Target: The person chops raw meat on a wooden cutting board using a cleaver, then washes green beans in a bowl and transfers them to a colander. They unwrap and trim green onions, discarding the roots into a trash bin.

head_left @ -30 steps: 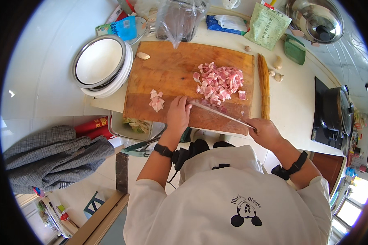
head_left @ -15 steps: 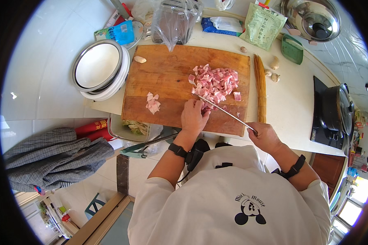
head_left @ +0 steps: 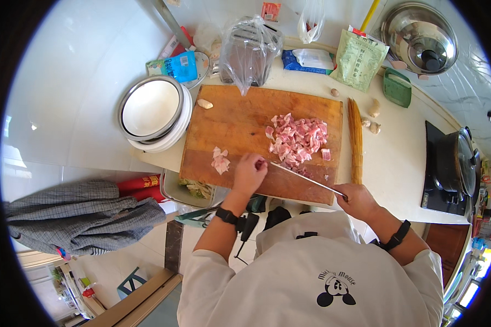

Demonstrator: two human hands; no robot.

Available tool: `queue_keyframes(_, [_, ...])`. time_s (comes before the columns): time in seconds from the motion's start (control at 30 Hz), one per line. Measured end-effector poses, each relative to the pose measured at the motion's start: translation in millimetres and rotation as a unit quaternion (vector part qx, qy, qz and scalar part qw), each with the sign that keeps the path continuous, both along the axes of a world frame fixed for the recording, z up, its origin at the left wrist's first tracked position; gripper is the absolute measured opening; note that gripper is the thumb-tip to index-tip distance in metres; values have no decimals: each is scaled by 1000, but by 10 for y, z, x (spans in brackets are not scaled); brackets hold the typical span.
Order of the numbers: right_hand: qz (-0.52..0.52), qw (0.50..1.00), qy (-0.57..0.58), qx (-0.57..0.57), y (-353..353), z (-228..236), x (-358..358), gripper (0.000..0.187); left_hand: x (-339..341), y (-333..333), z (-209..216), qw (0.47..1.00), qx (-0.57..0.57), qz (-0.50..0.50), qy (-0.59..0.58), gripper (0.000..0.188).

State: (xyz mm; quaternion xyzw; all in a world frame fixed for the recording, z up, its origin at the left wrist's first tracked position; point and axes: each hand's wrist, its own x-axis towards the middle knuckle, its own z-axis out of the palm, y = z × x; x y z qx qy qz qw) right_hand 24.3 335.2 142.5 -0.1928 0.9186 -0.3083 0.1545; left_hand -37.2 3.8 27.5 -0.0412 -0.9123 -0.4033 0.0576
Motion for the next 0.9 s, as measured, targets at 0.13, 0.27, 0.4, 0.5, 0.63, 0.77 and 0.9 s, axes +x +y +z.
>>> queue_keyframes(0.13, [14, 999, 38, 3, 38, -39, 25, 22, -492, -370, 234, 995, 74, 57, -36, 16])
queue_keyframes(0.27, [37, 997, 46, 42, -33, -18, 9, 22, -1196, -702, 199, 994, 86, 62, -12, 17])
queue_keyframes(0.4, [66, 992, 68, 80, -128, 82, -27, 19, -1755, -949, 105, 998, 38, 46, -34, 18])
queue_keyframes(0.5, [65, 991, 76, 87, -178, 140, -42, 16, -1977, -1007, 160, 997, 32, 55, -48, 18])
queue_keyframes(0.63, [49, 992, 89, 81, -237, 196, -55, 16, -2053, -1004, 202, 999, -27, 29, -25, 16])
queue_keyframes(0.77, [39, 992, 90, 86, -243, 219, -81, 19, -2078, -931, 20, 997, 19, -42, -63, 16])
queue_keyframes(0.9, [42, 989, 100, 96, -221, 268, -120, 28, -2061, -350, 210, 978, 49, -169, -114, 16])
